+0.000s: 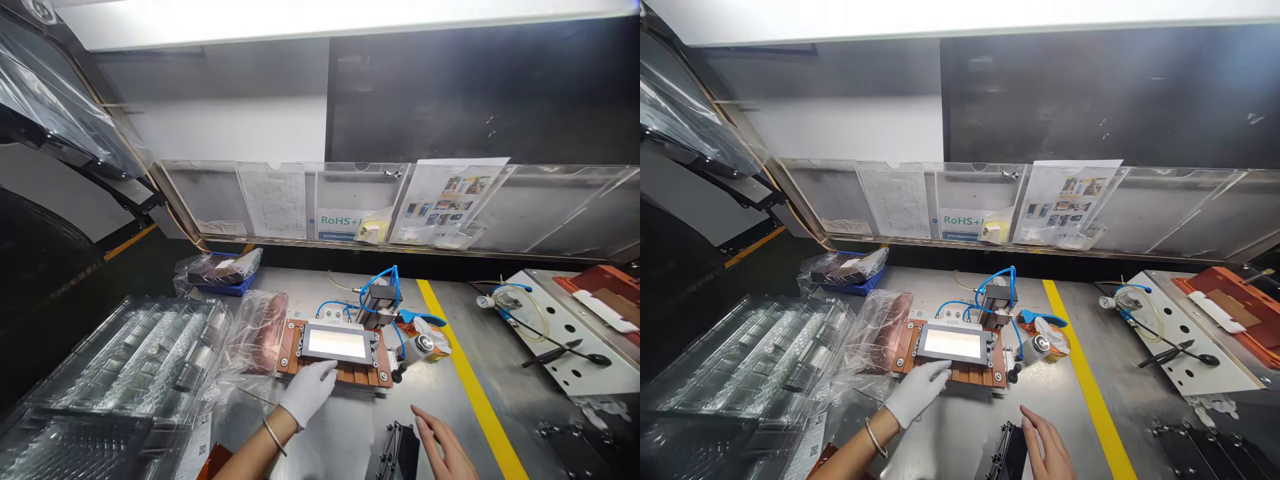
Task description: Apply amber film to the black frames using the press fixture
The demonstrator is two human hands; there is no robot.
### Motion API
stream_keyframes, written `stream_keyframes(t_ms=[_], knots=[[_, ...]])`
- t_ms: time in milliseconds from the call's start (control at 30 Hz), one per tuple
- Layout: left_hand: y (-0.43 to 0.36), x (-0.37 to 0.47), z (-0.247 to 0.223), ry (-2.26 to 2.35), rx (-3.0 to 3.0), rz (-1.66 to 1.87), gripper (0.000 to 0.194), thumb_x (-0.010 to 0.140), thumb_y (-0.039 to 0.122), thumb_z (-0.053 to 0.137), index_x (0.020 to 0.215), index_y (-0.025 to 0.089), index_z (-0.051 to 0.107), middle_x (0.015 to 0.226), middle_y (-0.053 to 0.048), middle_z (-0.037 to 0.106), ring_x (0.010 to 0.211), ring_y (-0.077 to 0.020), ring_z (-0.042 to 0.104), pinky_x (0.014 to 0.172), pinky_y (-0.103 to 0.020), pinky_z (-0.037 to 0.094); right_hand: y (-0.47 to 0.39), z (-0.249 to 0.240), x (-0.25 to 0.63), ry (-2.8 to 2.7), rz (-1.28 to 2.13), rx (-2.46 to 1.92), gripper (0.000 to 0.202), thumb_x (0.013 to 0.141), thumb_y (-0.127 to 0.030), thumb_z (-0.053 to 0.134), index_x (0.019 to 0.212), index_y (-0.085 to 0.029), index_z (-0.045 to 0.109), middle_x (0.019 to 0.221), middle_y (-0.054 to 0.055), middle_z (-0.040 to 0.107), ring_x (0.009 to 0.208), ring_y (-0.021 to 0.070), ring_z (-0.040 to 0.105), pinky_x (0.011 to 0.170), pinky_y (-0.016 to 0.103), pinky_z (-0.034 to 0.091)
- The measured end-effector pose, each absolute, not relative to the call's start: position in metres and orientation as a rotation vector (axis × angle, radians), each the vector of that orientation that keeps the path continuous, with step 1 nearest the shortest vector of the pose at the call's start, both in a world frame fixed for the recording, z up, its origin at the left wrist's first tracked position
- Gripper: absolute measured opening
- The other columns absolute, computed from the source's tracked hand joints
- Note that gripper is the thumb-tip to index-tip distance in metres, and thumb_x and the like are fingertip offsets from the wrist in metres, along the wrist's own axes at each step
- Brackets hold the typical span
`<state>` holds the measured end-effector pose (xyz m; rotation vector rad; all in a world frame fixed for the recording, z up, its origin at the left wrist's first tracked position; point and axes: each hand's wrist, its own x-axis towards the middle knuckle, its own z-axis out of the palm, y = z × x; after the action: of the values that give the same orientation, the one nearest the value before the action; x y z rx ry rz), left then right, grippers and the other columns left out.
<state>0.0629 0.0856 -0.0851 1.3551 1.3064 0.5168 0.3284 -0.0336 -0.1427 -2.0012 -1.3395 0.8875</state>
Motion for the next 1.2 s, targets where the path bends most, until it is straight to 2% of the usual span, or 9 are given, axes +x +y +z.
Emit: stream_keyframes(t_ms=[100, 200, 567, 733, 867, 933, 1000, 1100, 1200], knots=[[0.098, 0.069, -0.082, 1.279, 1.669, 0.568, 0.037, 0.083, 0.022, 0.052, 0.118, 0.022, 0.064, 0.130, -0.012, 0.060, 0.131, -0.0323, 0.045, 0.115, -0.055, 0.025, 0.002, -0.150, 0.325, -1.597, 0.549, -2.002, 0.053, 0.088, -0.057, 0.036, 0.123, -0.024, 0.057, 0.124, 0.012, 0.061, 0.116, 0.0267, 0.060, 0.092, 0.043, 0.055], [0.104, 0.074, -0.092, 1.116, 1.986, 0.567, 0.046, 0.082, 0.016, 0.051, 0.127, 0.023, 0.058, 0.141, -0.010, 0.052, 0.138, -0.0309, 0.036, 0.118, -0.054, 0.018, 0.027, -0.157, 0.319, -1.744, 0.345, -1.976, 0.053, 0.091, -0.052, 0.033, 0.125, -0.018, 0.054, 0.130, 0.017, 0.055, 0.119, 0.0295, 0.056, 0.093, 0.046, 0.053], [0.104, 0.061, -0.102, 1.115, 1.650, 0.890, 0.055, 0.073, 0.022, 0.068, 0.127, 0.023, 0.058, 0.144, -0.009, 0.047, 0.143, -0.0292, 0.025, 0.119, -0.043, -0.005, 0.042, -0.119, 0.327, -1.868, 0.436, -2.034, 0.041, 0.088, -0.041, 0.037, 0.104, -0.018, 0.066, 0.112, 0.014, 0.066, 0.092, 0.0352, 0.064, 0.077, 0.052, 0.048], [0.113, 0.019, -0.098, 1.544, 1.511, 0.900, 0.055, 0.075, 0.037, 0.066, 0.126, 0.018, 0.058, 0.141, -0.016, 0.049, 0.137, -0.0341, 0.033, 0.118, -0.046, 0.012, 0.044, -0.125, 0.315, -1.647, 0.663, -1.991, 0.048, 0.087, -0.051, 0.036, 0.114, -0.023, 0.064, 0.117, 0.013, 0.060, 0.084, 0.0258, 0.066, 0.075, 0.044, 0.052], [0.125, 0.005, -0.104, 1.645, 1.389, 0.724, 0.043, 0.076, 0.037, 0.063, 0.111, 0.011, 0.065, 0.111, -0.021, 0.064, 0.115, -0.0373, 0.054, 0.108, -0.052, 0.032, 0.070, -0.141, 0.292, -1.352, 0.940, -1.912, 0.063, 0.080, -0.061, 0.042, 0.118, -0.015, 0.061, 0.102, 0.013, 0.066, 0.099, 0.0270, 0.065, 0.080, 0.039, 0.054], [0.132, 0.010, -0.108, 1.617, 1.335, 0.696, 0.037, 0.076, 0.037, 0.063, 0.104, 0.013, 0.066, 0.100, -0.017, 0.067, 0.096, -0.0313, 0.063, 0.096, -0.047, 0.046, 0.086, -0.147, 0.281, -1.180, 1.094, -1.882, 0.070, 0.078, -0.064, 0.042, 0.119, -0.009, 0.059, 0.080, 0.009, 0.069, 0.079, 0.0257, 0.069, 0.070, 0.039, 0.056], [0.133, 0.018, -0.109, 1.605, 1.258, 0.659, 0.039, 0.078, 0.040, 0.061, 0.106, 0.014, 0.062, 0.098, -0.014, 0.066, 0.071, -0.0229, 0.065, 0.070, -0.038, 0.056, 0.093, -0.151, 0.274, -1.013, 1.199, -1.844, 0.072, 0.077, -0.064, 0.044, 0.120, -0.007, 0.056, 0.065, 0.004, 0.065, 0.060, 0.0225, 0.067, 0.061, 0.038, 0.057], [0.116, 0.025, -0.105, 1.617, 1.131, 0.615, 0.049, 0.079, 0.042, 0.058, 0.118, 0.012, 0.052, 0.101, -0.015, 0.062, 0.053, -0.0153, 0.059, 0.040, -0.026, 0.047, 0.077, -0.152, 0.269, -0.820, 1.235, -1.772, 0.070, 0.074, -0.063, 0.050, 0.119, -0.010, 0.055, 0.080, 0.007, 0.068, 0.068, 0.0217, 0.069, 0.066, 0.036, 0.058], [0.079, 0.022, -0.101, 1.623, 1.067, 0.618, 0.050, 0.079, 0.045, 0.058, 0.117, 0.013, 0.052, 0.107, -0.015, 0.059, 0.066, -0.0182, 0.062, 0.047, -0.027, 0.051, 0.033, -0.153, 0.264, -0.679, 1.267, -1.727, 0.069, 0.070, -0.068, 0.055, 0.114, -0.015, 0.056, 0.093, 0.009, 0.068, 0.076, 0.0236, 0.070, 0.075, 0.040, 0.059]])
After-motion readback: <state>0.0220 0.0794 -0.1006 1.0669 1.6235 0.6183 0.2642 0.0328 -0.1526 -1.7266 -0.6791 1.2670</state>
